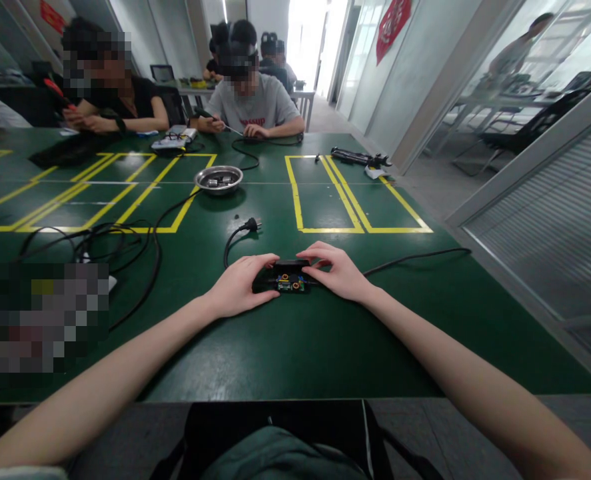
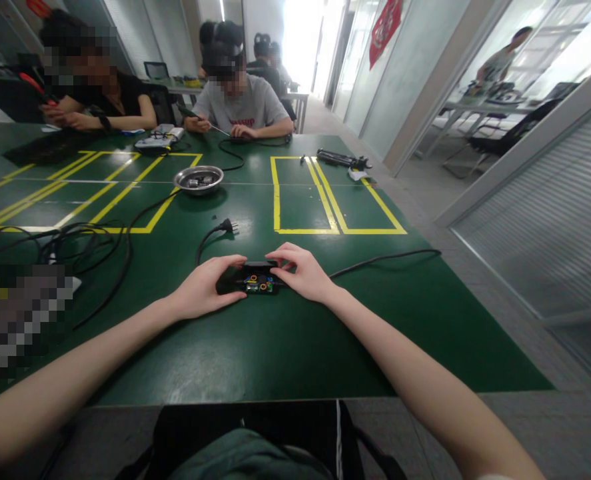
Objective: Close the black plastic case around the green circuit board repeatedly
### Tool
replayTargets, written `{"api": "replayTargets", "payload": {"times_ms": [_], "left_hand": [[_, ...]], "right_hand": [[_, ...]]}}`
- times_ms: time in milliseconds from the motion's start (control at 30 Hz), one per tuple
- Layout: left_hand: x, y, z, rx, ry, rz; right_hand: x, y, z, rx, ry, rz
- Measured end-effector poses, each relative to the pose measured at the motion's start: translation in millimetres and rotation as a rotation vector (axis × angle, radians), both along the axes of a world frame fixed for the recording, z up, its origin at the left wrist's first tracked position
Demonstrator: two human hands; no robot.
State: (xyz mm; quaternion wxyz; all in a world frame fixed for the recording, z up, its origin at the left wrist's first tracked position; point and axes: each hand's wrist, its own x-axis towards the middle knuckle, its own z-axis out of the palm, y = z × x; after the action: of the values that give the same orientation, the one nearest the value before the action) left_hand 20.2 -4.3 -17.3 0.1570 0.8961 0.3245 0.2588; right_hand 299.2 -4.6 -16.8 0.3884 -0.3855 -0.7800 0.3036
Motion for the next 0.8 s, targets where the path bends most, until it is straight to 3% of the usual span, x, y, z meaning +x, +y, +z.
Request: {"api": "replayTargets", "payload": {"times_ms": [200,467,800], "left_hand": [[-0.6,-2.2,3.9,-0.046,-0.077,-0.032],[1.7,-5.1,2.9,-0.141,-0.159,-0.101],[1.1,-4.7,4.0,-0.087,-0.112,-0.097]], "right_hand": [[-4.9,-3.1,-0.3,-0.01,0.068,-0.056],[-6.4,-7.6,3.8,-0.081,0.054,0.014],[-1.7,-6.2,5.7,-0.062,0.013,0.104]]}}
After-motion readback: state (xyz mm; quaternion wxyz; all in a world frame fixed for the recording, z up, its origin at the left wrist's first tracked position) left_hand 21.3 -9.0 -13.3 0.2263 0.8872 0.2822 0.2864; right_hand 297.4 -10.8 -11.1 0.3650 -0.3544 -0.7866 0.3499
